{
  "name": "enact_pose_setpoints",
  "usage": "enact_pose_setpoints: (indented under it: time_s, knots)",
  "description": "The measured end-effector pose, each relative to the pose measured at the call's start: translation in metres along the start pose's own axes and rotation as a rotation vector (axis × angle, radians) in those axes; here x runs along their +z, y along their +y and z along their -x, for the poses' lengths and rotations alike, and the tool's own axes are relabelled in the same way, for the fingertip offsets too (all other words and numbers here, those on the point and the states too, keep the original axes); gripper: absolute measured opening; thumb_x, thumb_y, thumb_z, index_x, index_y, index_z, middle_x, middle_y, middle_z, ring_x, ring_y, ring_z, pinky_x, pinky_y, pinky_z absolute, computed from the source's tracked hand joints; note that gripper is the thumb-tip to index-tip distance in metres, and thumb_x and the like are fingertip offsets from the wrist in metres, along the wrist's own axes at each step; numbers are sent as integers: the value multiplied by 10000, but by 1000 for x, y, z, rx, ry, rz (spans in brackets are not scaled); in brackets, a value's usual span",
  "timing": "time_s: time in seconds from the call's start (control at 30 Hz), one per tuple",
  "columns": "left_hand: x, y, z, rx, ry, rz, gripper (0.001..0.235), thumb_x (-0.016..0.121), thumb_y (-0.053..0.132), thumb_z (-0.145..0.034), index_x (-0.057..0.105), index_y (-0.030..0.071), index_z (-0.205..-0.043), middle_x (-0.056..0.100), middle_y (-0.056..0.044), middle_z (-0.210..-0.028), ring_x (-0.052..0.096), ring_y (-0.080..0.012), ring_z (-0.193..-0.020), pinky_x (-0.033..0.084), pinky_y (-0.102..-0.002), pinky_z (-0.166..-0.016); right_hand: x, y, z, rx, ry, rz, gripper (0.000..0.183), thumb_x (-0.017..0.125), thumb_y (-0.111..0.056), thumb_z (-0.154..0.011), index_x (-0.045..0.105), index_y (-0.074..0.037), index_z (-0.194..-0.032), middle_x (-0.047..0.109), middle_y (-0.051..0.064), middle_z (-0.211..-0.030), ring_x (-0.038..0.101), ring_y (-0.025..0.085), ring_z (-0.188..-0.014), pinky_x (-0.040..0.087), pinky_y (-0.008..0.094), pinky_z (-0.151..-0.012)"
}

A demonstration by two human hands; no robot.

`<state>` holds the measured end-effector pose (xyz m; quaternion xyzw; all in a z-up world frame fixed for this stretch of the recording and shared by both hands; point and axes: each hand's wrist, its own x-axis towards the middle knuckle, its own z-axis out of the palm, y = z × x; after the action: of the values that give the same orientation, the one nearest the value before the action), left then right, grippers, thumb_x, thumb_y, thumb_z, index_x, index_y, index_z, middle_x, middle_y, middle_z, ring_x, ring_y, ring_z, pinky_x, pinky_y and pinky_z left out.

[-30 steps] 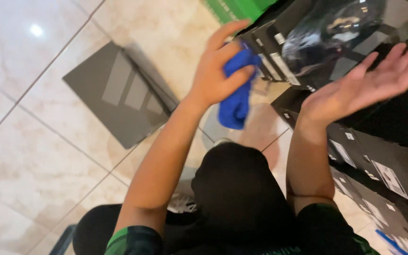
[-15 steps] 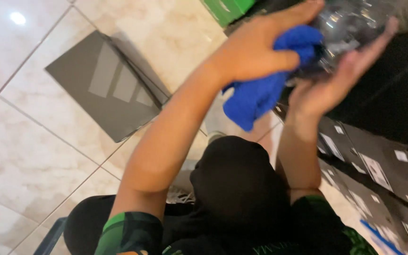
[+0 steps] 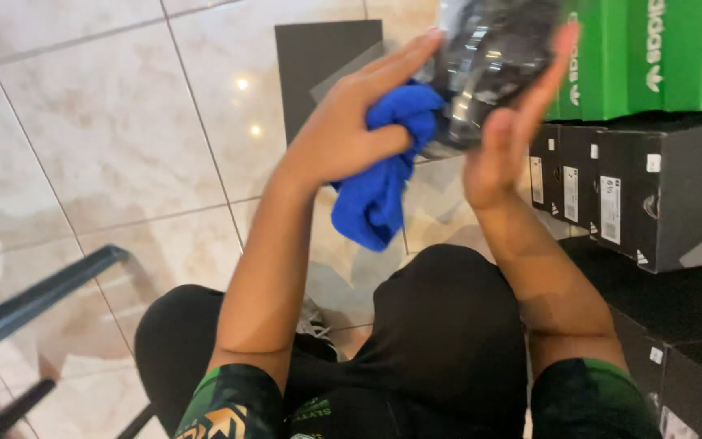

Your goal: Wiping shoe boxes with a cloth and organizing them in a warehouse

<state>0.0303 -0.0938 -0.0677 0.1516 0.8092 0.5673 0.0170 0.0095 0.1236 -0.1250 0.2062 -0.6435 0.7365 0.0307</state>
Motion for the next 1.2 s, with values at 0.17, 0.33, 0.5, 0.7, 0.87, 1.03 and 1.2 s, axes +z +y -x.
enact_pose_setpoints:
  time_s: [0.17,0.33,0.5,0.7,0.87,1.03,1.2]
  knots:
    - [-12,-76,59,-190,171,143,831,643,63,-725,476,134,-1535,502,-68,-1596,465,-283,-1522,373,-354,-1257,54,77,22,124,-153,127,803,359,-555,-1144,-55,-127,-1683,-35,118,-1798,-14,330,-1724,1,502,-1457]
    - [-6,-132,123,-413,262,266,815,619,53,-718,493,144,-1519,578,-42,-1527,586,-237,-1363,441,-303,-1127,92,133,56,197,-328,124,766,334,-512,-1146,-98,-141,-1659,-74,161,-1764,-14,390,-1675,47,566,-1395]
    - [14,-183,161,-516,333,311,772,609,61,-716,529,82,-1483,664,-69,-1406,644,-210,-1184,476,-273,-1031,112,157,80,227,-380,94,735,321,-444,-1145,-48,-52,-1646,18,197,-1746,87,385,-1646,98,510,-1362]
    - [29,-209,177,-486,320,257,739,613,43,-750,524,78,-1483,615,-117,-1462,609,-258,-1287,445,-299,-1094,101,188,112,157,-374,164,681,351,-278,-1130,-8,-39,-1658,11,173,-1757,64,346,-1664,85,488,-1393]
    - [-5,-188,145,-322,459,227,443,582,53,-725,682,1,-1153,708,-118,-1119,646,-257,-1020,497,-327,-967,67,185,105,283,-268,82,739,427,-397,-1171,-30,-117,-1680,-48,86,-1776,30,339,-1682,116,573,-1381]
    - [34,-64,34,-28,397,168,523,592,142,-791,575,19,-1299,607,-138,-1288,582,-312,-1187,436,-392,-1106,-3,54,45,89,-356,195,753,527,-517,-1087,141,-261,-1681,116,72,-1776,199,354,-1679,297,588,-1395]
    - [139,8,-44,159,88,389,553,595,389,-1045,419,221,-1542,495,-74,-1492,569,-288,-1353,477,-461,-1228,-80,34,101,161,-118,261,1188,862,-395,-837,58,-76,-1652,136,167,-1717,403,335,-1513,379,412,-1277]
